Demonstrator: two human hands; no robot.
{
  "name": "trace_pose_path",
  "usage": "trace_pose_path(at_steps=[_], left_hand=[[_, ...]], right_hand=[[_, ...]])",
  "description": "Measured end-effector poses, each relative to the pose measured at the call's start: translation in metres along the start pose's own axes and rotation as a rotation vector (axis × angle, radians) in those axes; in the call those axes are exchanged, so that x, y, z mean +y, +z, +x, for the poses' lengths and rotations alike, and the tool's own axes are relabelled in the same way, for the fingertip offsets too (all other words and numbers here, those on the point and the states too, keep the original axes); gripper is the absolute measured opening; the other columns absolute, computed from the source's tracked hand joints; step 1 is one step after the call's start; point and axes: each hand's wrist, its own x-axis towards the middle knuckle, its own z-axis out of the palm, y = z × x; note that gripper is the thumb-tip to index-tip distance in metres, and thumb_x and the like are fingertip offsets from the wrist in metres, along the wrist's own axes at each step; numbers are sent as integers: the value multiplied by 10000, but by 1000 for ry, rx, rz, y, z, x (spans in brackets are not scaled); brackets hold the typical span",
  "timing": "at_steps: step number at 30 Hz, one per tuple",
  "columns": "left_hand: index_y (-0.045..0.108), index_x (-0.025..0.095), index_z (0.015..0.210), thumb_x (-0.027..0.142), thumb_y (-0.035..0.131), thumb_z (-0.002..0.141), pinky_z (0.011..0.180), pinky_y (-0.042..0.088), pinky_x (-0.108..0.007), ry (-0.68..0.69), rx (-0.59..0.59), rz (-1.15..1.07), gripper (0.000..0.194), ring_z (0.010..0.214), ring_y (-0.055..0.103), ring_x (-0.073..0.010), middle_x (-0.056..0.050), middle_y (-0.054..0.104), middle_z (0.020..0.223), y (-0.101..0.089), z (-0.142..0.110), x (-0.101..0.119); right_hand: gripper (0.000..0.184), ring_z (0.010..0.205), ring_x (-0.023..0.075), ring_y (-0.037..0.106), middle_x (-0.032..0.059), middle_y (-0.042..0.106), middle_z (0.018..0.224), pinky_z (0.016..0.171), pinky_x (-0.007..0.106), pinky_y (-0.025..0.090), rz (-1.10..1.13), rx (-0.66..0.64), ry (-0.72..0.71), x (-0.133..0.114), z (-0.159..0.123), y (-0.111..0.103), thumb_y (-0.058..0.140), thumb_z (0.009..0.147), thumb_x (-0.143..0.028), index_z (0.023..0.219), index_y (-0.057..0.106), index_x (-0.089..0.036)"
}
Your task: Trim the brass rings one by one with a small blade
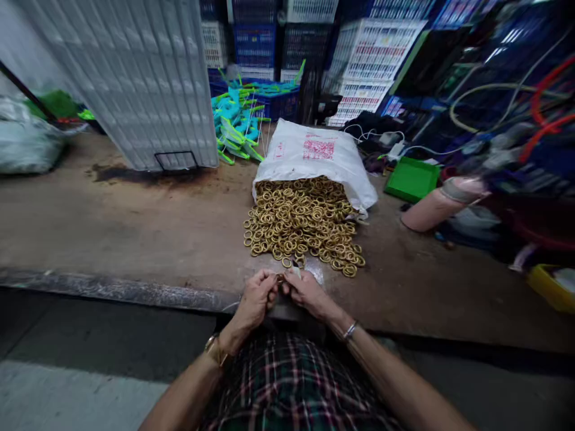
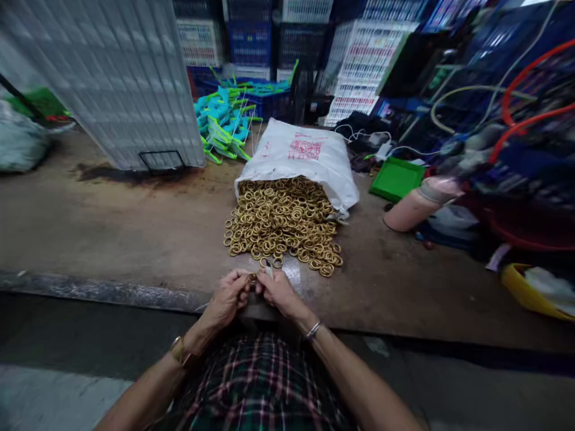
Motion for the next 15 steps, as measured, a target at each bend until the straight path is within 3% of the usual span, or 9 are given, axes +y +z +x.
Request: trace_pose_path(at_steps=[7, 15], left_hand=[[528, 157, 793, 465, 577, 739, 379, 255, -144, 41, -50, 96, 317, 439, 370, -33, 34, 513, 636, 1, -6, 0], [501, 166, 811, 440, 556, 754, 364, 255, -142, 23, -62, 80, 285, 418, 356, -34, 49, 490, 608, -1, -7, -2]], right_hand=[[367, 317, 41, 256, -75, 397, 420, 332, 194, 177, -66, 59, -17, -1, 2, 5, 429, 768, -505, 588, 463, -188], [265, 506, 82, 393, -42, 475, 518, 492, 211, 299, -321, 166, -184, -8, 2, 6, 466, 760, -368, 581, 496, -174]])
